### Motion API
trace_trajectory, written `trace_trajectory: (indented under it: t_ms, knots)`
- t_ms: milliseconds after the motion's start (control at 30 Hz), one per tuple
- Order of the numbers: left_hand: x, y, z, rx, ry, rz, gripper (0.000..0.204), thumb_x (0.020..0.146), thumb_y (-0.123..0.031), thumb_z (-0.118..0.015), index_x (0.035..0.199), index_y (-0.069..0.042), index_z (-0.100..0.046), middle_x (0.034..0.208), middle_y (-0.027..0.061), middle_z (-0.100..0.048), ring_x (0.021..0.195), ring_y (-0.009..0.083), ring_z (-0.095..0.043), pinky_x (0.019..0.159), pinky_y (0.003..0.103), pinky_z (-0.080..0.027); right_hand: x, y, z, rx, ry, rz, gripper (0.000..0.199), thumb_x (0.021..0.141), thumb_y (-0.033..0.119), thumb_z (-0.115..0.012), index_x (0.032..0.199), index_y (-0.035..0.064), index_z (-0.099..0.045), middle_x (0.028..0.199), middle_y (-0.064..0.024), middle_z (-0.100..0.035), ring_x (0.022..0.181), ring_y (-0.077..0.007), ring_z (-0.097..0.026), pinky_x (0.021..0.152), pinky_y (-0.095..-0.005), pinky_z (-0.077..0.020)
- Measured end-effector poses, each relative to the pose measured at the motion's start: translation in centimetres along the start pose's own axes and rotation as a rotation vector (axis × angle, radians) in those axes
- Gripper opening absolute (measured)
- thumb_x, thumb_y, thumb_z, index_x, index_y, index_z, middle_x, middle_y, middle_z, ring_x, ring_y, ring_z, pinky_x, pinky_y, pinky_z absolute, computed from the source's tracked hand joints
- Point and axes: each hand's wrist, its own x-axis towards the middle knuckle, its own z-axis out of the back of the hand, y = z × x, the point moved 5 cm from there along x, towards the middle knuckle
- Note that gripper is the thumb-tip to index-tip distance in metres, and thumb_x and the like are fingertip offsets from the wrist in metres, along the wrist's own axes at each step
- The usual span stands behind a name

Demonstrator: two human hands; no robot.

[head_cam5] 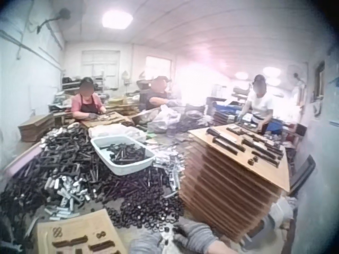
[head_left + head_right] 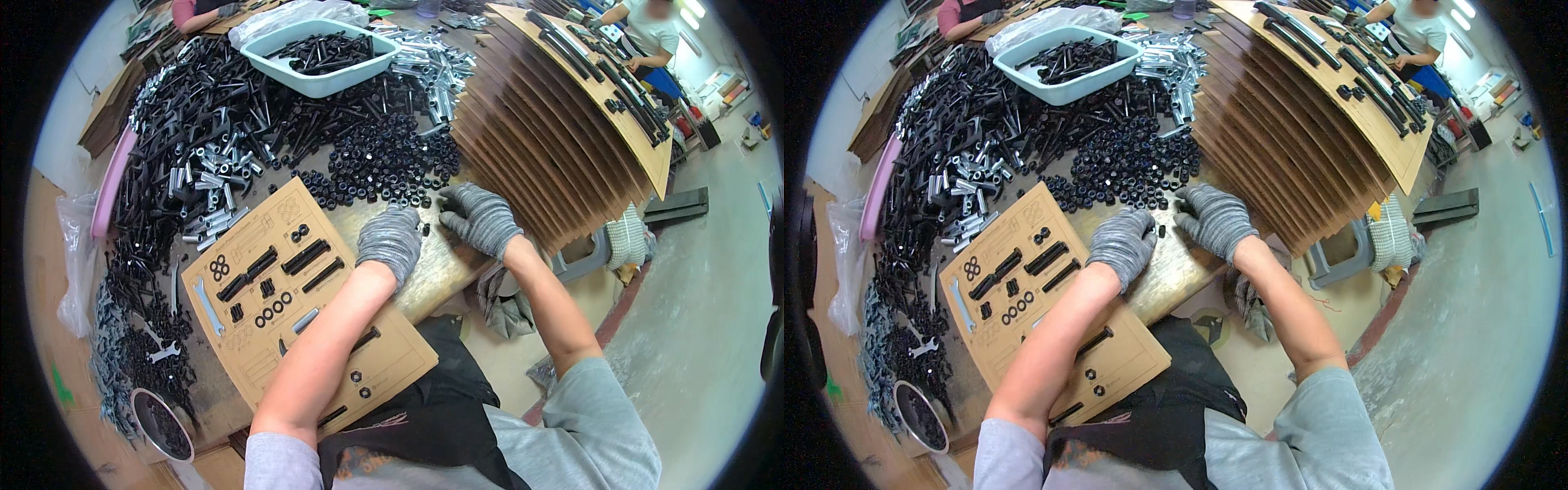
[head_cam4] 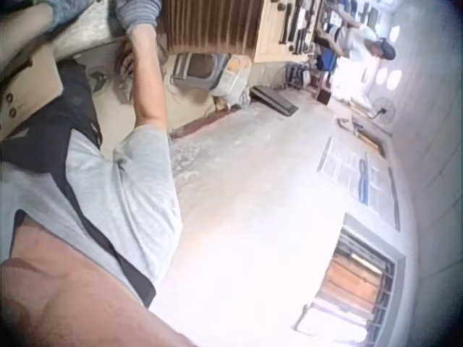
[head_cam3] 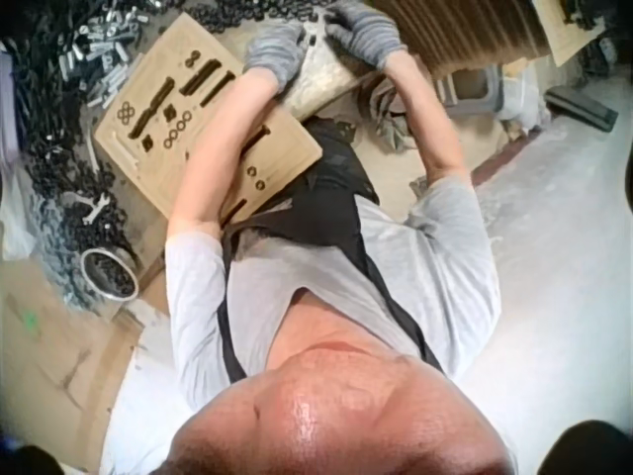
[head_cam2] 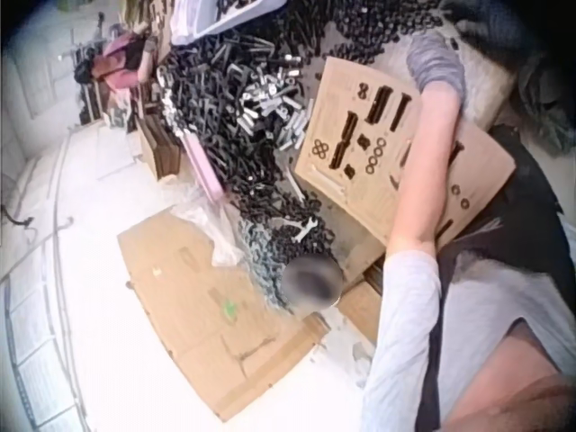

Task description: The person assembles a tool kit by picking various tools and fasteners from piles on the table and placing them into designated slots on a cardboard template. They handle hammers, wrenches, bolts, and washers, arranging them according to the layout on the template.

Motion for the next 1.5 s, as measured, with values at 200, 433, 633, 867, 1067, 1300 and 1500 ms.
trace_trajectory:
  t_ms: [200,433,633,867,1067,1300,1500]
  knots:
    - [-0.2,0.6,0.1,-0.070,0.031,0.022,0.024,0.083,-0.023,-0.056,0.095,-0.005,-0.066,0.098,0.0195,-0.065,0.095,0.0365,-0.062,0.085,0.045,-0.049,0.1,1.6,-1.5,-0.163,0.165,-0.152,0.028,0.079,0.027,-0.064,0.095,0.0045,-0.063,0.097,-0.0209,-0.062,0.091,-0.0379,-0.061,0.082,-0.0453,-0.0484]
    - [-3.5,12.0,11.5,-0.172,-0.300,0.171,0.025,0.082,-0.021,-0.063,0.098,-0.003,-0.068,0.089,0.0175,-0.069,0.083,0.0299,-0.067,0.080,0.037,-0.052,2.4,3.5,-0.4,0.130,0.060,-0.086,0.022,0.075,0.018,-0.071,0.090,0.0034,-0.066,0.079,-0.0156,-0.067,0.068,-0.0246,-0.065,0.066,-0.0357,-0.0522]
    - [-2.9,17.6,11.1,0.035,-0.296,0.346,0.027,0.078,-0.028,-0.065,0.093,-0.006,-0.069,0.093,0.0188,-0.068,0.089,0.0340,-0.065,0.082,0.041,-0.050,10.9,13.3,-7.9,0.236,0.183,0.041,0.026,0.076,0.022,-0.066,0.094,0.0033,-0.065,0.082,-0.0177,-0.067,0.076,-0.0330,-0.065,0.070,-0.0395,-0.0521]
    - [-2.6,18.4,10.3,0.047,-0.054,0.247,0.042,0.073,-0.026,-0.068,0.109,-0.004,-0.065,0.105,0.0173,-0.067,0.096,0.0311,-0.065,0.085,0.038,-0.051,14.2,16.9,-12.0,-0.082,0.269,0.150,0.032,0.077,0.026,-0.068,0.100,0.0045,-0.066,0.091,-0.0186,-0.068,0.085,-0.0341,-0.066,0.077,-0.0403,-0.0525]
    - [-3.2,18.8,10.8,-0.090,-0.048,0.181,0.044,0.071,-0.021,-0.073,0.112,-0.007,-0.065,0.095,0.0133,-0.069,0.088,0.0273,-0.067,0.082,0.036,-0.051,14.7,15.4,-12.6,-0.061,0.419,0.305,0.033,0.078,0.018,-0.065,0.109,0.0076,-0.066,0.099,-0.0171,-0.068,0.091,-0.0340,-0.065,0.082,-0.0403,-0.0516]
    - [-3.6,19.1,10.4,-0.138,-0.141,0.233,0.041,0.070,-0.025,-0.077,0.106,-0.007,-0.067,0.083,0.0110,-0.068,0.079,0.0262,-0.066,0.075,0.036,-0.051,14.3,16.3,-12.3,0.002,0.406,0.268,0.028,0.077,0.023,-0.068,0.101,0.0087,-0.068,0.092,-0.0156,-0.068,0.084,-0.0330,-0.065,0.079,-0.0404,-0.0517]
    - [-2.8,18.2,10.2,-0.092,-0.172,0.191,0.042,0.073,-0.028,-0.073,0.107,-0.003,-0.066,0.091,0.0156,-0.068,0.086,0.0270,-0.065,0.078,0.035,-0.051,13.8,15.0,-11.9,-0.014,0.273,0.275,0.037,0.076,0.028,-0.072,0.106,0.0072,-0.065,0.087,-0.0164,-0.067,0.080,-0.0327,-0.065,0.072,-0.0408,-0.0519]
